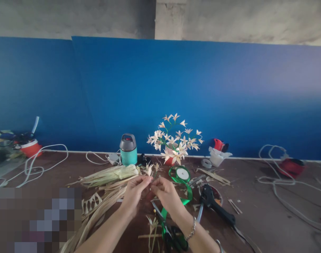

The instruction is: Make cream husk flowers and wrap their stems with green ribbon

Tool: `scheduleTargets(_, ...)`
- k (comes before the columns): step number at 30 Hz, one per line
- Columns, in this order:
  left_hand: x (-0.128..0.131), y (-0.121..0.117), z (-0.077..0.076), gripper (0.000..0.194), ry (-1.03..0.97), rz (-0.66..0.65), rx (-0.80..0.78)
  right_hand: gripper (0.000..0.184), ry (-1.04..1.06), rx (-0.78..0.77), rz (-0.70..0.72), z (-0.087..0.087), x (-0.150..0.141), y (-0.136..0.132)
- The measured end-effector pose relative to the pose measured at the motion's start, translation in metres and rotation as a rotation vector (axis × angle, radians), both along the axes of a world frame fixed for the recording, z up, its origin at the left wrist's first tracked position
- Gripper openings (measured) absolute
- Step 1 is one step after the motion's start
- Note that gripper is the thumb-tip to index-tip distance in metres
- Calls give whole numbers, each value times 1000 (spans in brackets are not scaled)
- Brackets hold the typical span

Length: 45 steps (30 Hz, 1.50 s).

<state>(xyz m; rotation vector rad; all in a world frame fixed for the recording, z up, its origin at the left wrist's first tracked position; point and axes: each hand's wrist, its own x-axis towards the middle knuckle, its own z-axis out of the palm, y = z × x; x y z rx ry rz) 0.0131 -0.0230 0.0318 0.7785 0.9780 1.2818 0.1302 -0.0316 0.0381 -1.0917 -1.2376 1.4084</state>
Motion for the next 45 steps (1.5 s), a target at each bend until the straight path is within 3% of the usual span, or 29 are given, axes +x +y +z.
scheduleTargets(4,1,-2,2,27,-19,22,-55,25,-155,17,-78,-5,2,5)
scheduleTargets(9,0,-1,3,23,-137,17,-105,31,51,-6,34,-1,3,3)
scheduleTargets(13,0,0,3,21,-181,41,-141,33,92,29,54,0,2,2)
scheduleTargets(21,-2,0,1,23,-56,25,-51,28,154,-85,61,4,6,1)
scheduleTargets(24,-3,-1,6,24,-1,16,-18,27,89,-108,88,5,13,4)
scheduleTargets(28,-3,-3,14,25,65,-85,15,28,43,-76,2,9,24,8)
scheduleTargets(33,1,-8,15,25,19,-266,-27,19,201,-105,120,14,26,7)
scheduleTargets(40,1,-7,11,16,-98,-325,-31,14,321,-102,157,13,26,7)
scheduleTargets(45,1,-5,9,16,-56,-317,-62,17,307,-130,119,12,26,7)
